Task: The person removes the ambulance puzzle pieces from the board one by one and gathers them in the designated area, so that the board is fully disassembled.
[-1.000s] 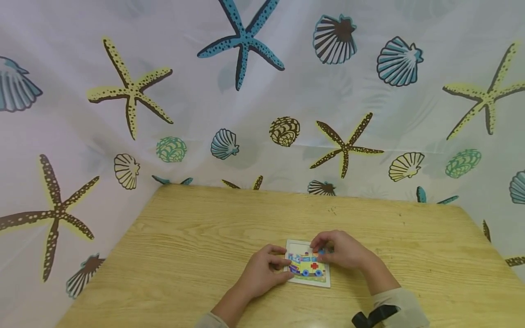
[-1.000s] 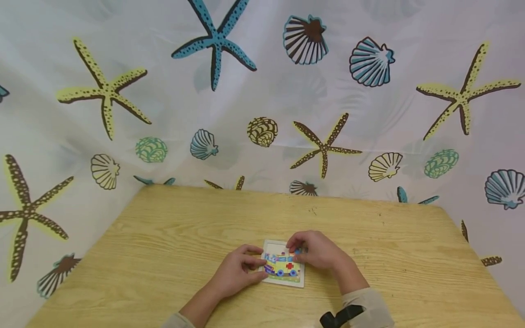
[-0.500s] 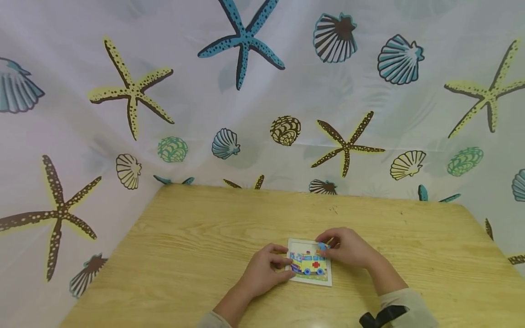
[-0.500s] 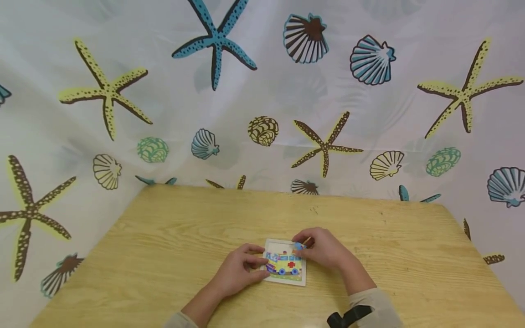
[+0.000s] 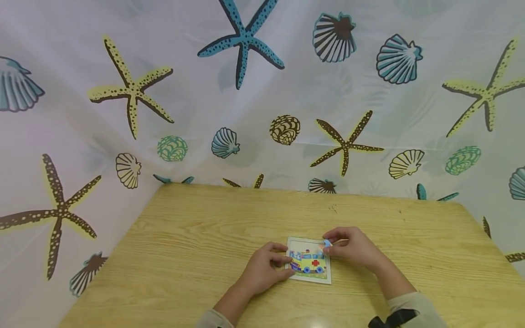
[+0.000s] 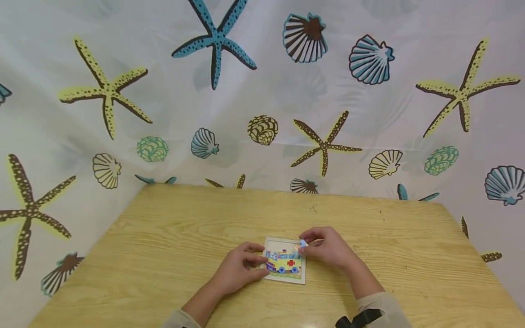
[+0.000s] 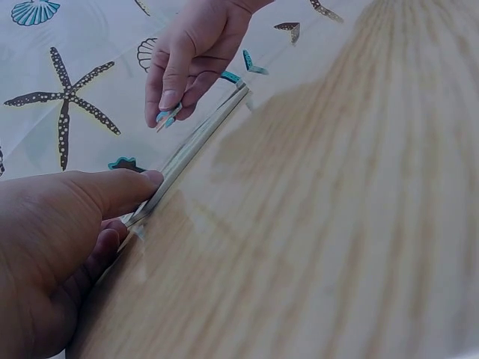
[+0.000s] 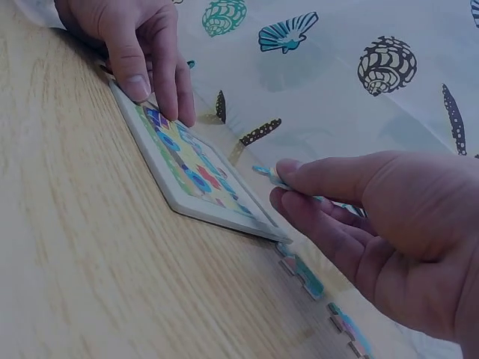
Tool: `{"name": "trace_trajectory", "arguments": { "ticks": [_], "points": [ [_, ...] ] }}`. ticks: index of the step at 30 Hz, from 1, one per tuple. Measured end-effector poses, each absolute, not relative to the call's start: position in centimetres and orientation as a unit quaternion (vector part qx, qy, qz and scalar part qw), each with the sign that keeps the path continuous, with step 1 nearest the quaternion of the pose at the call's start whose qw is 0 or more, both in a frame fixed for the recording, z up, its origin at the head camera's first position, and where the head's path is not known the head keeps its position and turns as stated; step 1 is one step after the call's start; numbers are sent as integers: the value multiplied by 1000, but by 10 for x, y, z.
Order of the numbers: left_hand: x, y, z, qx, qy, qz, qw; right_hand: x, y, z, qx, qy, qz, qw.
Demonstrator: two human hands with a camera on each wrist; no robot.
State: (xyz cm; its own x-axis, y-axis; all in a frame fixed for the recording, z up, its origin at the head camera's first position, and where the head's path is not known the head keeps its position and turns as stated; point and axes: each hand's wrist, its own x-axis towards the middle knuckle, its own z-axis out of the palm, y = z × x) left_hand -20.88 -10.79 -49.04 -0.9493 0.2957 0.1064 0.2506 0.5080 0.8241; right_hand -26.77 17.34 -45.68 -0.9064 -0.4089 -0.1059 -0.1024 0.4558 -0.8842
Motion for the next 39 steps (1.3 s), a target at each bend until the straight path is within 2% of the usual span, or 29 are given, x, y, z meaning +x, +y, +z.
{"name": "trace_trajectory", "arguments": {
  "ticks": [11, 27, 39],
  "points": [
    [-209, -105, -492, 156, 871, 466, 24, -258, 190, -459, -84, 834, -530, 129],
    [-210, -106, -490, 143, 871, 470, 19, -262, 222, -454, -48, 797, -582, 151],
    [-210, -104, -492, 148, 874, 463, 20, -262, 248, -450, -27, 796, -588, 142]
  ]
}}
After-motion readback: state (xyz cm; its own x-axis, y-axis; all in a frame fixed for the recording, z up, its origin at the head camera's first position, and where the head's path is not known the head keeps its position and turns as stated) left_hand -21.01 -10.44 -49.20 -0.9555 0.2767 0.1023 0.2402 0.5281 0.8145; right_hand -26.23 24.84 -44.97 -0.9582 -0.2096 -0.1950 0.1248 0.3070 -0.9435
